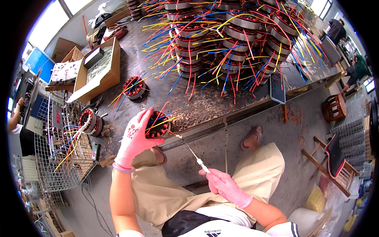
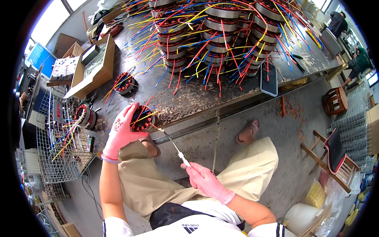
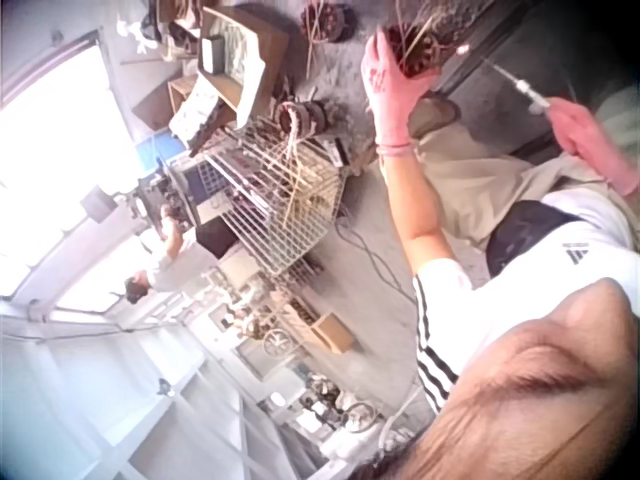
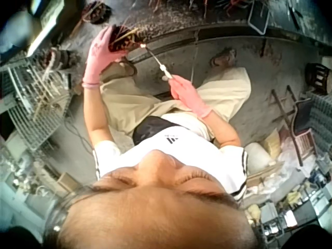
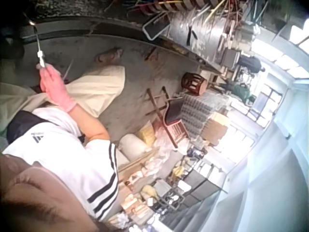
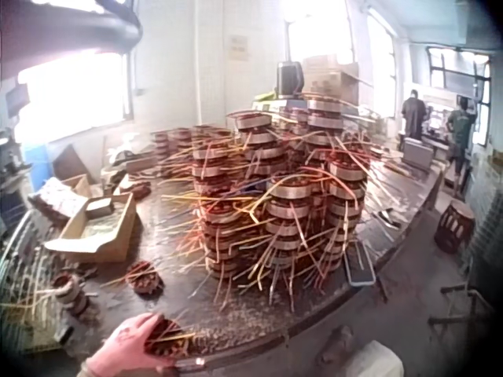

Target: The person uses a pair of pliers and a lighter to trim and seal the ends of colored wires on a motor stator. They pick up a stator, cut the excess length from the wire leads, use a flame to melt the ends, and then place the stator onto a large stack on the workbench.

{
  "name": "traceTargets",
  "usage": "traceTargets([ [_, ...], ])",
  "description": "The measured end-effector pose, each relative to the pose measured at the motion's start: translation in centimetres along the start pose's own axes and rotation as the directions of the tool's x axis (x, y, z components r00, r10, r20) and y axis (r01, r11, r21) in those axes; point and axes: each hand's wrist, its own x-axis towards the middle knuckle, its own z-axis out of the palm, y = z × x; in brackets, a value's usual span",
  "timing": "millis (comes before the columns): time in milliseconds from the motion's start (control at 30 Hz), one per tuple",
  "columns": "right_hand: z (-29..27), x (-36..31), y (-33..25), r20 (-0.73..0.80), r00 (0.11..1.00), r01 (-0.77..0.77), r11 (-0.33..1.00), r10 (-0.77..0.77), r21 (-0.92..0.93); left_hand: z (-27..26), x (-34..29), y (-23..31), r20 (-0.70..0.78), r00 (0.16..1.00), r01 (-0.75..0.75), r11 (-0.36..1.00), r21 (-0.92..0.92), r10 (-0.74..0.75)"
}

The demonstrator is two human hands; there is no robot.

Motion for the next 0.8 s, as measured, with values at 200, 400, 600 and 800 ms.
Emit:
traceTargets([
  [200,-0.21,0.04,-0.07,-0.011,1.0,-0.021,0.997,0.02,-0.074,0.1,0.03,-0.13,-0.008,1.0,-0.015,1.0,-0.015,0.015],
  [400,-0.17,0.07,0.36,0.003,1.0,0.009,1.0,-0.009,-0.022,0.01,0.03,-0.01,0.005,1.0,-0.006,1.0,-0.014,0.006],
  [600,-0.16,0.08,0.22,-0.002,1.0,0.002,1.0,-0.002,-0.022,0.13,0.02,-0.11,0.009,1.0,-0.006,1.0,-0.012,0.006],
  [800,-0.11,0.07,0.11,-0.003,1.0,-0.013,1.0,0.013,-0.004,0.09,0.01,0.08,-0.007,1.0,-0.01,1.0,-0.008,0.01],
])
